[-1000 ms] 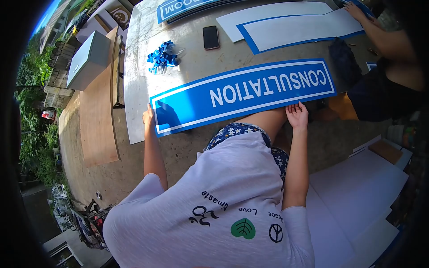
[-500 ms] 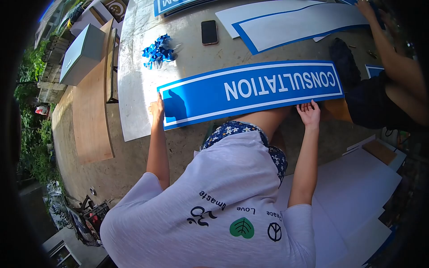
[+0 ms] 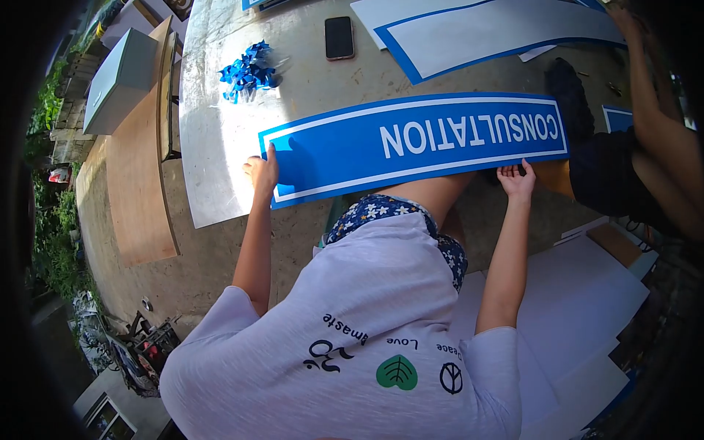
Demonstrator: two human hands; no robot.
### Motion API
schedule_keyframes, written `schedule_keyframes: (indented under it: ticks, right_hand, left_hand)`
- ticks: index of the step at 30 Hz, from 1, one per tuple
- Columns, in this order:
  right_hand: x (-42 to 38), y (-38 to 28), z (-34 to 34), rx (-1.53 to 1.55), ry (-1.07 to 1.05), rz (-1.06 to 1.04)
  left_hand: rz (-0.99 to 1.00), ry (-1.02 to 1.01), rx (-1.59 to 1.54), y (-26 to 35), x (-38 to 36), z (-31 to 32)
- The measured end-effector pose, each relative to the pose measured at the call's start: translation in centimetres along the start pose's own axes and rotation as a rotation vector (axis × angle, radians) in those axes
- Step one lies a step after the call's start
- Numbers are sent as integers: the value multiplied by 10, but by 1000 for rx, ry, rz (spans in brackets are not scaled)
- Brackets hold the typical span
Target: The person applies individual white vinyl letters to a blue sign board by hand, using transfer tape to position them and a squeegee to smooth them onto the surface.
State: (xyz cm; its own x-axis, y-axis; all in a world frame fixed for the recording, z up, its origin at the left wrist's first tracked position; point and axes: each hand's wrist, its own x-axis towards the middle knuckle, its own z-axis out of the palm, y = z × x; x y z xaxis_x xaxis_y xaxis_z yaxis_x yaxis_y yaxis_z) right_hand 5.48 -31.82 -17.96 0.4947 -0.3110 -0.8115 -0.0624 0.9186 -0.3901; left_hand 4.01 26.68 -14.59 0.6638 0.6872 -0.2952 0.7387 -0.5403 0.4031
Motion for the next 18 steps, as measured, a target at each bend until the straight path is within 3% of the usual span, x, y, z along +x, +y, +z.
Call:
schedule_keyframes:
  ticks: [1,2,3,4,5,6,8,9,12,14,18]
  right_hand:
    - [2,1,-1,-13,39,-38]
    - [6,3,-2,-17,47,-43]
    - [9,7,-3,-221,224,-200]
    - [9,11,-5,-429,402,-354]
    - [-8,22,1,-634,362,-499]
    - [-3,42,-2,-741,335,-831]
    - [-26,85,6,-1199,251,-1194]
    - [-47,110,17,-1321,112,-1260]
    - [-93,163,43,-1568,-352,-1252]
    - [-107,190,58,-1637,-551,-1262]
    - [-121,227,85,-1716,-745,-1169]
  left_hand:
    - [-3,-11,4,13,-6,-3]
    - [198,146,-23,28,-10,-2]
    - [395,301,-52,44,-10,-3]
    - [553,308,-145,60,1,3]
    - [623,266,-165,87,3,-2]
    - [732,159,-277,103,27,9]
    - [951,245,-223,135,65,32]
    - [1043,319,-177,147,87,46]
    - [1000,447,-156,168,137,80]
    - [949,478,-144,160,152,97]
    - [914,523,5,164,147,100]
